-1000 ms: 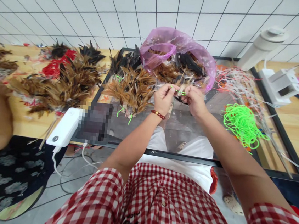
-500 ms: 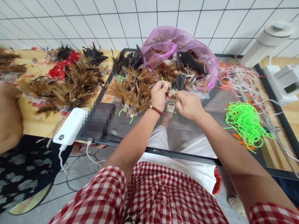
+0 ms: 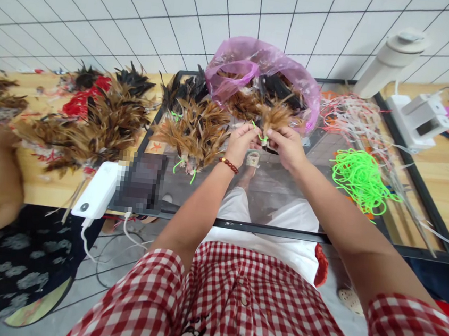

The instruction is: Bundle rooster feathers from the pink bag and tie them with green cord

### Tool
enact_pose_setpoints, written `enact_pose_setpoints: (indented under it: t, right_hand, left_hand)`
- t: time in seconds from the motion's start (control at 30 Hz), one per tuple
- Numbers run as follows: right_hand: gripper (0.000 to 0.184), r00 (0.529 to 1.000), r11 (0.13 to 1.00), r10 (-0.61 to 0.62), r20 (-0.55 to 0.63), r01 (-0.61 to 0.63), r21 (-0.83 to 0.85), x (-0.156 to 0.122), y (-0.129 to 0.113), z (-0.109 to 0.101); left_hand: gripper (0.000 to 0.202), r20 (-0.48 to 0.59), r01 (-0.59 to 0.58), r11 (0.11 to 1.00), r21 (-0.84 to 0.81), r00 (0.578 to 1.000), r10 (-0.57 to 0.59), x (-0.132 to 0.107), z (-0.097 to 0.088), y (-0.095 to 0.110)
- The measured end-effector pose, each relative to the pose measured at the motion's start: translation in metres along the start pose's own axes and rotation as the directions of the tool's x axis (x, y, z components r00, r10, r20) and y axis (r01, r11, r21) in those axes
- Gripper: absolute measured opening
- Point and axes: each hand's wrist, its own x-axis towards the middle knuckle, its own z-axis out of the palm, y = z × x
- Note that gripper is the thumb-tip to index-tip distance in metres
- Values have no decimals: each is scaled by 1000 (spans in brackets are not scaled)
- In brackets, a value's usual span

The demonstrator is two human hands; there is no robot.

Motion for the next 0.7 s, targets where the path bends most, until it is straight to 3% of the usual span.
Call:
enact_pose_setpoints:
  t: [0.2,0.27,0.37,0.47,0.57,0.7]
  right_hand:
    - [51,998,998,-61,25,61,2,-1,-1,-3]
    - [51,998,998,-59,-11,59,8,1,0,-5]
    - [46,994,998,-67,-85,67,4,6,4,-11]
    - [34,982,995,-103,-157,101,-21,12,9,-17]
    - [24,970,991,-133,-205,132,-19,17,15,-21]
    - [17,966,989,-145,-212,146,-15,21,22,-23]
  left_hand:
    - [29,80,104,975,198,989,-121,-2,7,1]
    - [30,29,51,957,286,998,-62,-1,7,7]
    - [33,-57,-103,879,465,988,146,-6,-6,31]
    - [30,-137,-160,711,684,930,341,-25,-41,66]
    - [23,-235,-76,540,838,843,483,-59,-90,93]
    - [13,-377,109,446,888,728,573,-105,-145,94]
